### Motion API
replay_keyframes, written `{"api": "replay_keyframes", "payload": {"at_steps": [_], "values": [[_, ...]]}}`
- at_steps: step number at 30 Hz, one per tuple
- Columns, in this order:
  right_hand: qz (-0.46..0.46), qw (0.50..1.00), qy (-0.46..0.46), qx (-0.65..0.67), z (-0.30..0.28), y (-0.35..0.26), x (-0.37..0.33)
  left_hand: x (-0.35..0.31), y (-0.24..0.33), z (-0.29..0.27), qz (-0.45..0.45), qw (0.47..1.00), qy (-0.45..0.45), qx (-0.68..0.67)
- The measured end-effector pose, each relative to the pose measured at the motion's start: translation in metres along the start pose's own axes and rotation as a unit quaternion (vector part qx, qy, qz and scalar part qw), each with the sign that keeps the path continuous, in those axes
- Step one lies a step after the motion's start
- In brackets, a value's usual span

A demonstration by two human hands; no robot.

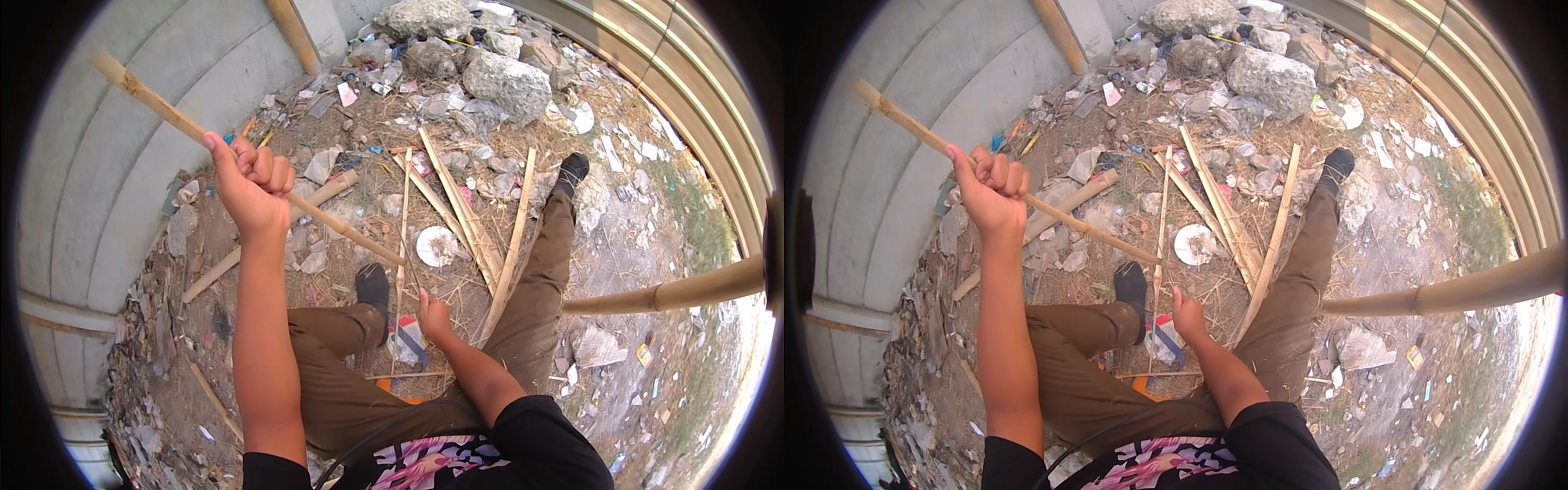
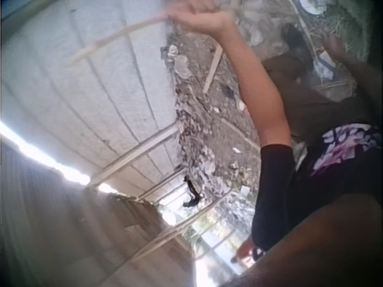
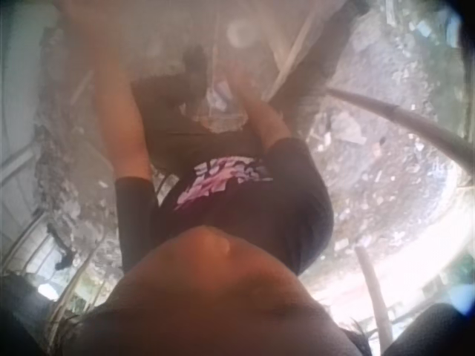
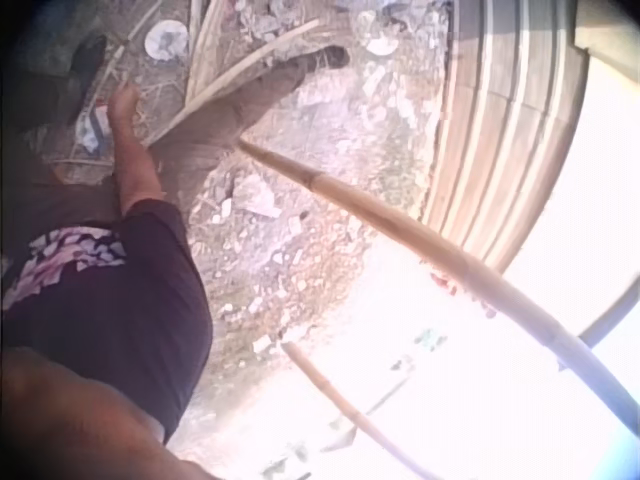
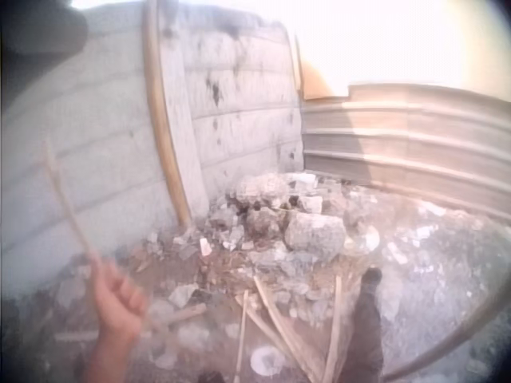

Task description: The person sits on the ground and uses a red utility knife to shave and split a long bamboo stick. They then switch to a black knife to continue shaving the bamboo, creating thin strips.

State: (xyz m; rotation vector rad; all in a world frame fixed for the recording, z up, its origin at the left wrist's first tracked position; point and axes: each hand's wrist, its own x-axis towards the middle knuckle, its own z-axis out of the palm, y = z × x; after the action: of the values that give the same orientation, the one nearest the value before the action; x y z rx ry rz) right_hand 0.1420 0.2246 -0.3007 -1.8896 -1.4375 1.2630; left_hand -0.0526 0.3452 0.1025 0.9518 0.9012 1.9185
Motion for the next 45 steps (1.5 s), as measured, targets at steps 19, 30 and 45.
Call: {"api": "replay_keyframes", "payload": {"at_steps": [19,30,45], "values": [[0.085,0.990,-0.072,-0.085,0.007,0.076,0.003,-0.002,0.002,-0.008,-0.003,1.000,-0.018,-0.014],[0.056,0.991,0.010,-0.118,0.008,0.030,-0.003,0.002,-0.004,-0.003,0.024,0.999,0.041,-0.002],[0.034,0.989,0.005,-0.141,-0.006,0.008,0.000,0.007,-0.010,0.004,0.043,0.998,0.046,0.030]]}}
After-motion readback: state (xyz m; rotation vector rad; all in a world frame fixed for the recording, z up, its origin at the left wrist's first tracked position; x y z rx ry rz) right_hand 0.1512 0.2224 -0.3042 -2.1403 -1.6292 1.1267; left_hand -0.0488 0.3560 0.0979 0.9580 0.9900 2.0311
